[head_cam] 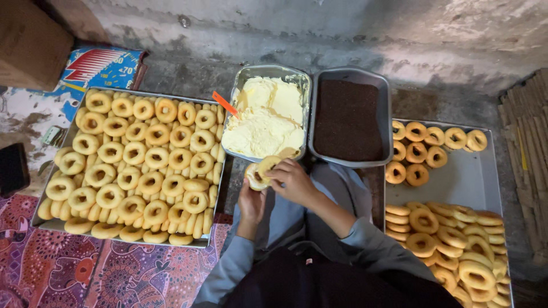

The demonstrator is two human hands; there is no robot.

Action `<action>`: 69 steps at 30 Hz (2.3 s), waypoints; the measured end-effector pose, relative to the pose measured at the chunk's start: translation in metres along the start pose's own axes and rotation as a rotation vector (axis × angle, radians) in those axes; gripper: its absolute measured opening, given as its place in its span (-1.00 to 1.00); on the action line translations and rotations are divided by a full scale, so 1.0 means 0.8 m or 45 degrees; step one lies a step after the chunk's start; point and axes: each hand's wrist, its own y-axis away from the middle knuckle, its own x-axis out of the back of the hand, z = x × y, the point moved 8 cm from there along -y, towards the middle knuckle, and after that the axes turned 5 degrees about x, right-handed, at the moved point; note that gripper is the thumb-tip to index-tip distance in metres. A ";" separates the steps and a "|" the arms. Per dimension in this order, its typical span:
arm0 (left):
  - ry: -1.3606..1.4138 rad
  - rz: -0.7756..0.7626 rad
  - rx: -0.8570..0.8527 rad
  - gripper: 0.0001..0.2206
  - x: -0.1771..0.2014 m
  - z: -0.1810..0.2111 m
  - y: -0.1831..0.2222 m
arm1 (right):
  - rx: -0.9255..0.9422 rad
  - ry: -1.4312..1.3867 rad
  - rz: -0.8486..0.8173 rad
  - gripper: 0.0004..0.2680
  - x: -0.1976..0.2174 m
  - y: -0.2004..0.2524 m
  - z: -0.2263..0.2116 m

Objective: The person repeatedly picks donuts from a tray, dips them into a white cream, then into a dark granular topping, and places them on a second tray. The process is repeated continuously throughout the clip.

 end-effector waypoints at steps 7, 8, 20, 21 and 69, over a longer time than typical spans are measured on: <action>-0.138 -0.204 -0.042 -0.60 -0.027 -0.015 0.004 | -0.064 -0.024 0.199 -0.82 -0.003 -0.013 0.009; -0.103 -0.162 -0.005 -0.60 -0.025 -0.019 0.004 | -0.123 -0.020 0.204 -0.82 -0.004 -0.013 0.015; 0.006 -0.014 0.137 -0.58 -0.041 -0.044 -0.008 | -0.114 -0.100 0.173 -0.76 0.038 0.045 0.056; -0.028 -0.020 0.177 -0.58 -0.043 -0.060 -0.008 | -0.141 -0.120 0.189 -0.76 0.039 0.053 0.065; -0.202 0.077 0.360 -0.63 -0.111 -0.232 -0.198 | -1.450 -1.432 1.136 -0.78 0.087 0.272 0.454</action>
